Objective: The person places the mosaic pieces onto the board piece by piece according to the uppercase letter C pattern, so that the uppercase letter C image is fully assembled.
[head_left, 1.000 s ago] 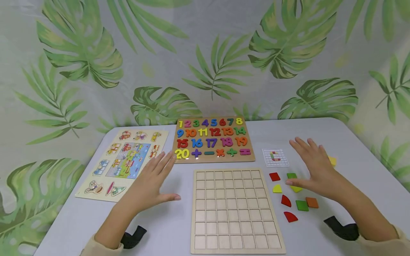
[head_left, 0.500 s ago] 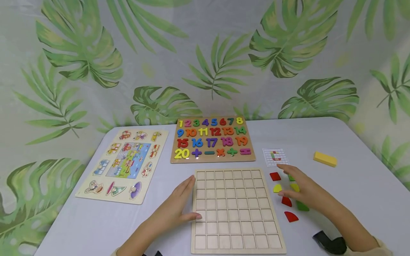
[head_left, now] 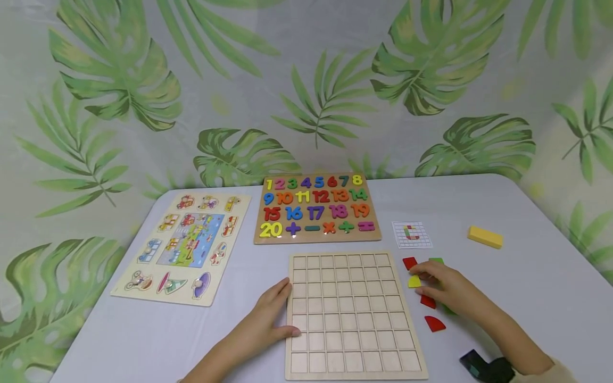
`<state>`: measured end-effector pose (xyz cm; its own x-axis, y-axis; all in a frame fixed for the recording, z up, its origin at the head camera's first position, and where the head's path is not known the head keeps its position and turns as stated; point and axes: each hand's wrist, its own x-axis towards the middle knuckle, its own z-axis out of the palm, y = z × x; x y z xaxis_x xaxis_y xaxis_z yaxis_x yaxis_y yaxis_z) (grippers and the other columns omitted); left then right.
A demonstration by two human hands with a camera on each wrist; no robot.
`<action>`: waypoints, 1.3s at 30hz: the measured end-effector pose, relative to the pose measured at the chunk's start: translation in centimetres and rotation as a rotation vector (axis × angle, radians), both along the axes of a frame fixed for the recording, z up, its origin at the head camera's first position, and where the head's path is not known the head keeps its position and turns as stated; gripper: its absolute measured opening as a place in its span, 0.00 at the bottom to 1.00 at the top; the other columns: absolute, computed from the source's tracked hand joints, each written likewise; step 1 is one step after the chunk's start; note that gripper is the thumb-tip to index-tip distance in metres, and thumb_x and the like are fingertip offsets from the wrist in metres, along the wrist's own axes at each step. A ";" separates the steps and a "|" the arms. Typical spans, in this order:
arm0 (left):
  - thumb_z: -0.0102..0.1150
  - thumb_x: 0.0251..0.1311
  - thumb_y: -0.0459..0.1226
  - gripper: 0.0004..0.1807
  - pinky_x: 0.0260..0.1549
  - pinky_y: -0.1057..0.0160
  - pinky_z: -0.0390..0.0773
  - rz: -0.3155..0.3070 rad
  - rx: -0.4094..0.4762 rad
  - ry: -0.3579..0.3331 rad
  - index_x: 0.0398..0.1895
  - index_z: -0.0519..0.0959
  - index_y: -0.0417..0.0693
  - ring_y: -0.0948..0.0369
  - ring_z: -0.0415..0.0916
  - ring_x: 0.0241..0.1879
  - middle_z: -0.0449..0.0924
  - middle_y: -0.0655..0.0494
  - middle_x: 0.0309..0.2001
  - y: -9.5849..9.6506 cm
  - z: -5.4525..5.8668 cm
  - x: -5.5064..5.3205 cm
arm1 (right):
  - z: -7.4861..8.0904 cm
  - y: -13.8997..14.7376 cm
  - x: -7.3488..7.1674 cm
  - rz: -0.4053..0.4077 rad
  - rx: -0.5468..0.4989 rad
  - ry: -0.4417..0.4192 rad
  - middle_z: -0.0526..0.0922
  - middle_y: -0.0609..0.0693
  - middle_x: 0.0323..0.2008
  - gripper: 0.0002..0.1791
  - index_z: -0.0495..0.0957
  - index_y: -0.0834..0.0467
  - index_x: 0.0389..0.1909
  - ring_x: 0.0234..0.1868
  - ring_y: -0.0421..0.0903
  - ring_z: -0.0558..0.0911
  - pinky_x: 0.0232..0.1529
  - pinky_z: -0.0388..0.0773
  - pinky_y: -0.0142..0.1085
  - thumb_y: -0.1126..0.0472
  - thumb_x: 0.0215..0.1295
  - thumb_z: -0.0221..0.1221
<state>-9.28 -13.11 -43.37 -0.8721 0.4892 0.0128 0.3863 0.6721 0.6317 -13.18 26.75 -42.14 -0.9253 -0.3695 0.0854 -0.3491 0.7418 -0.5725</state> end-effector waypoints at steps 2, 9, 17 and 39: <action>0.59 0.47 0.56 0.49 0.58 0.49 0.54 -0.004 0.000 -0.002 0.67 0.53 0.37 0.47 0.44 0.65 0.47 0.47 0.68 -0.1 0.0 -0.1 | 0.0 0.0 -0.1 -0.013 0.014 0.001 0.74 0.42 0.37 0.18 0.76 0.55 0.45 0.39 0.42 0.73 0.40 0.75 0.33 0.63 0.52 0.64; 0.58 0.47 0.57 0.49 0.59 0.50 0.53 -0.018 -0.008 -0.010 0.67 0.54 0.38 0.49 0.44 0.65 0.46 0.50 0.69 -0.5 -0.2 -0.3 | 0.6 -0.3 -0.4 -0.018 0.070 -0.050 0.73 0.44 0.35 0.15 0.77 0.57 0.42 0.37 0.43 0.72 0.38 0.75 0.33 0.63 0.52 0.64; 0.58 0.47 0.57 0.49 0.59 0.50 0.54 -0.014 0.002 -0.012 0.67 0.54 0.39 0.50 0.43 0.66 0.46 0.51 0.69 -0.6 -0.3 -0.3 | 1.2 -0.8 -0.7 -0.027 0.101 -0.085 0.73 0.44 0.31 0.13 0.75 0.59 0.39 0.34 0.43 0.72 0.34 0.75 0.32 0.62 0.52 0.64; 0.58 0.47 0.58 0.49 0.59 0.51 0.54 -0.019 0.004 -0.006 0.67 0.54 0.40 0.52 0.44 0.66 0.47 0.53 0.68 -0.6 -0.4 -0.4 | 5.6 -9.3 -1.9 0.155 -0.190 0.350 0.77 0.44 0.41 0.16 0.77 0.58 0.43 0.38 0.42 0.76 0.37 0.76 0.38 0.64 0.51 0.65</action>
